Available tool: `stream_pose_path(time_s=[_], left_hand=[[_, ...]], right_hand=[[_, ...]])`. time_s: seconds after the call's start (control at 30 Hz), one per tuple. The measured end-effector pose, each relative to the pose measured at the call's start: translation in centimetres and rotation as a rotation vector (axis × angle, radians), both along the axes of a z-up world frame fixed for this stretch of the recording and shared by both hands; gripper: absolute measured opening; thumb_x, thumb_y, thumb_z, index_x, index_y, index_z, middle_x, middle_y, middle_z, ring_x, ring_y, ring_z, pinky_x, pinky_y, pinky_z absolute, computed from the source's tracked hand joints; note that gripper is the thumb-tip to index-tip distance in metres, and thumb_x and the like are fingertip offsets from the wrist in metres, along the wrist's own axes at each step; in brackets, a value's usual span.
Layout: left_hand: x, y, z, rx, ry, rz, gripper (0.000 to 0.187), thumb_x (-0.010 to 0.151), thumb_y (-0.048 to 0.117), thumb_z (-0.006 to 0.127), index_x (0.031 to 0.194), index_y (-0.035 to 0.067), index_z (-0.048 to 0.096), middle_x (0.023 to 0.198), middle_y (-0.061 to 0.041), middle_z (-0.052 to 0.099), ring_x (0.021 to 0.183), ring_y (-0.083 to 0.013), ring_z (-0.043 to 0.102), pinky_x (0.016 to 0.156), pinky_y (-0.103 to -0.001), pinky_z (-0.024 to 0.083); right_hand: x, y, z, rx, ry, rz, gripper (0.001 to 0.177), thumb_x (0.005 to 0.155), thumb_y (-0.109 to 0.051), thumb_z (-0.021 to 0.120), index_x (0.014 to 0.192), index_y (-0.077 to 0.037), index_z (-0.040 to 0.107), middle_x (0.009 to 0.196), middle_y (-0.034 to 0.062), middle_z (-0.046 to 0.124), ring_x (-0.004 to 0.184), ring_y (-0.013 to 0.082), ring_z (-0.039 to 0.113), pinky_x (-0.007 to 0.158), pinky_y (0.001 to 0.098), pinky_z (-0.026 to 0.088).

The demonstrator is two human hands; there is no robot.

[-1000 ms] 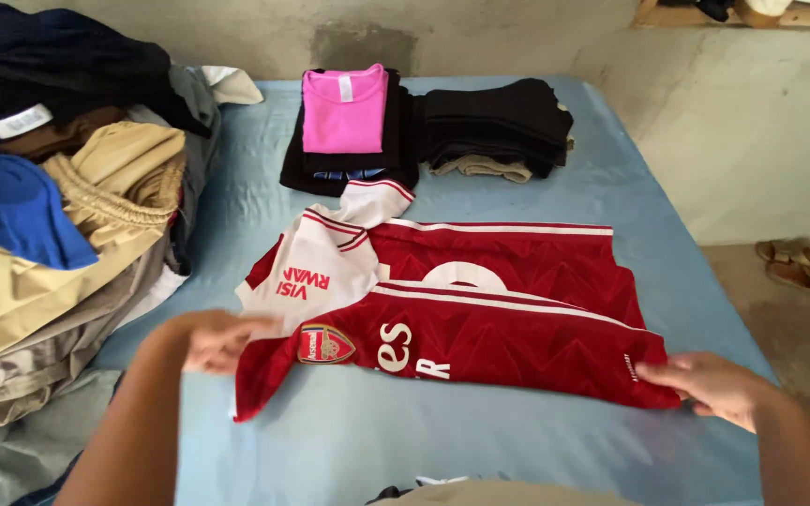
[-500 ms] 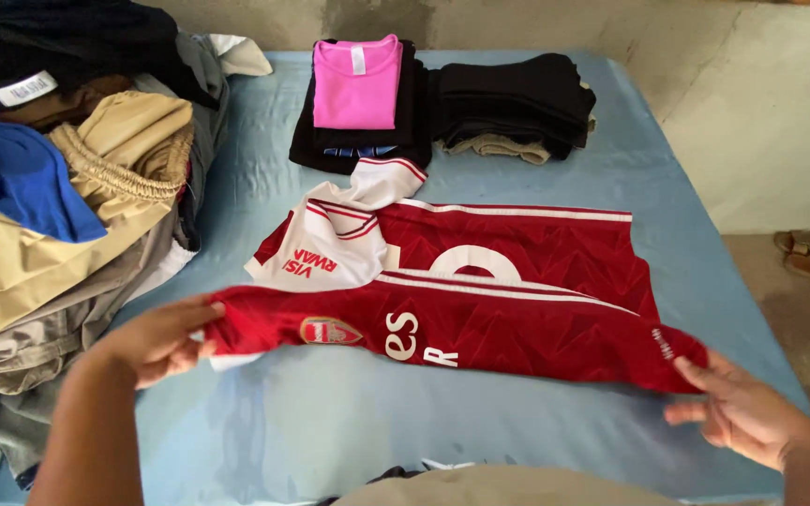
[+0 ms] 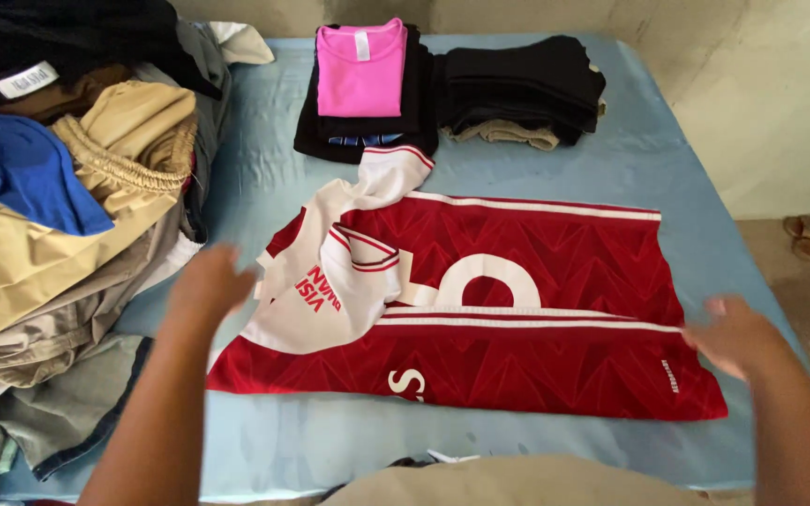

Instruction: Folding various shirts and placing them into organized piles on a bed.

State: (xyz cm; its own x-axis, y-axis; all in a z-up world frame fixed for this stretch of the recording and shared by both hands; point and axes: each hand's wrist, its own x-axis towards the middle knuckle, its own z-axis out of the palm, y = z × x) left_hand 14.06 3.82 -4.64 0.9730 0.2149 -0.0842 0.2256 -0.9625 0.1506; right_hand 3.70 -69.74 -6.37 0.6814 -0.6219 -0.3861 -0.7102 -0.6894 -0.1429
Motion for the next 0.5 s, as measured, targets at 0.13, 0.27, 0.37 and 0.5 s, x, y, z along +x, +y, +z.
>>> stream_pose_path(time_s=[0.13, 0.27, 0.37, 0.5], left_hand=[[5.9, -5.5, -0.5, -0.123, -0.269, -0.078, 0.072, 0.077, 0.046, 0.079, 0.132, 0.003, 0.059, 0.128, -0.023, 0.063, 0.117, -0.0414, 0.060, 0.095, -0.051, 0.050], [8.3, -6.4, -0.9, -0.100, 0.032, 0.042, 0.057, 0.079, 0.046, 0.079, 0.125, 0.015, 0.068, 0.132, -0.016, 0.064, 0.122, -0.0369, 0.060, 0.099, -0.050, 0.050], [9.0, -3.7, -0.4, -0.153, 0.020, 0.122, 0.044, 0.089, 0.048, 0.071, 0.122, 0.019, 0.074, 0.131, -0.018, 0.068, 0.122, -0.0369, 0.064, 0.100, -0.050, 0.052], [6.2, -2.7, 0.2, -0.190, -0.092, 0.198, 0.041, 0.095, 0.048, 0.068, 0.123, 0.018, 0.075, 0.129, -0.019, 0.070, 0.120, -0.0386, 0.065, 0.100, -0.051, 0.052]], right_hand=[[3.9, 2.6, -0.2, -0.089, -0.286, 0.041, 0.090, 0.079, -0.037, 0.088, 0.151, -0.002, 0.048, 0.138, 0.0276, 0.061, 0.123, 0.0428, 0.061, 0.100, 0.0504, 0.051], [5.7, 2.8, -2.3, -0.111, -0.295, 0.101, 0.045, 0.090, -0.032, 0.079, 0.128, -0.008, 0.076, 0.118, 0.0238, 0.076, 0.111, 0.0416, 0.073, 0.098, 0.0491, 0.056], [5.8, 2.1, -1.2, -0.108, -0.442, 0.126, 0.034, 0.088, -0.028, 0.079, 0.118, -0.013, 0.079, 0.109, 0.0227, 0.075, 0.102, 0.0433, 0.070, 0.090, 0.0517, 0.055], [5.4, 3.4, -1.6, -0.099, -0.588, 0.180, 0.034, 0.096, -0.030, 0.074, 0.123, -0.010, 0.075, 0.114, 0.0209, 0.076, 0.108, 0.0406, 0.070, 0.093, 0.0505, 0.055]])
